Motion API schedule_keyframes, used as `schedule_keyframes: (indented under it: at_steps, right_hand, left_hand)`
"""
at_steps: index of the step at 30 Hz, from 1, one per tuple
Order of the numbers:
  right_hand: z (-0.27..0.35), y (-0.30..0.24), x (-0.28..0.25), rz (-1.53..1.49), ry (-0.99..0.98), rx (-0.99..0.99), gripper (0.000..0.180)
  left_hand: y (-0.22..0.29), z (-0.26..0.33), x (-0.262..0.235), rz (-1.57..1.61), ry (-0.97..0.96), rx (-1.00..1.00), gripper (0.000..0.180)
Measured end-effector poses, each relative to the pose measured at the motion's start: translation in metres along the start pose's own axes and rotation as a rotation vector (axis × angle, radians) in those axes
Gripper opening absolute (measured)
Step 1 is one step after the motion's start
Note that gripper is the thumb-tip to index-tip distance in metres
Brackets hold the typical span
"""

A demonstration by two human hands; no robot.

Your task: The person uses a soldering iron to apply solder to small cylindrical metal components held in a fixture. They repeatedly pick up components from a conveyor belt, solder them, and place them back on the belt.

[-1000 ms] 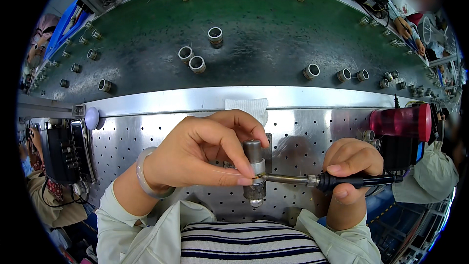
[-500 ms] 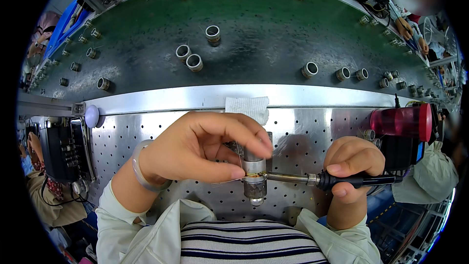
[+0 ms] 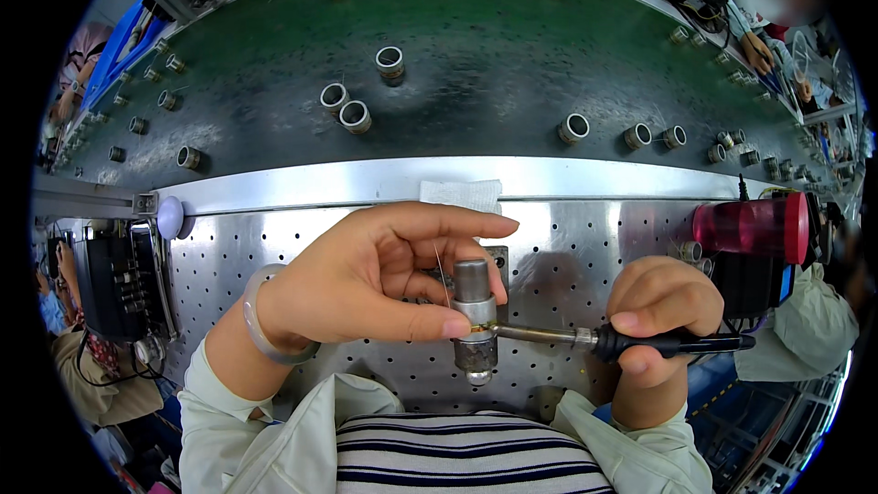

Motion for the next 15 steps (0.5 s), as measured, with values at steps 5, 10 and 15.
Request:
schedule_keyframes:
  at_steps: [5,10,15]
  right_hand:
    - [0.009,0.002,-0.009,-0.12,0.128,0.011,0.02]
    - [0.008,0.004,-0.005,-0.148,0.145,0.022,0.022]
    - [0.009,0.005,0.001,-0.187,0.159,0.073,0.023]
  left_hand:
    - [-0.003,-0.002,-0.005,0.05,-0.031,-0.023,0.073]
    - [-0.004,-0.005,-0.016,0.166,-0.102,-0.061,0.073]
    - [-0.006,-0.005,-0.01,0.104,-0.033,-0.076,0.071]
Point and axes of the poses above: each hand's wrist, its own z-axis away from the middle knuckle, its own x-axis out of the palm, y = z × x, the point moved 1 cm from there along -z, towards the middle knuckle, and after that the axes turned 5 degrees about -x, right-handed, at the moved point
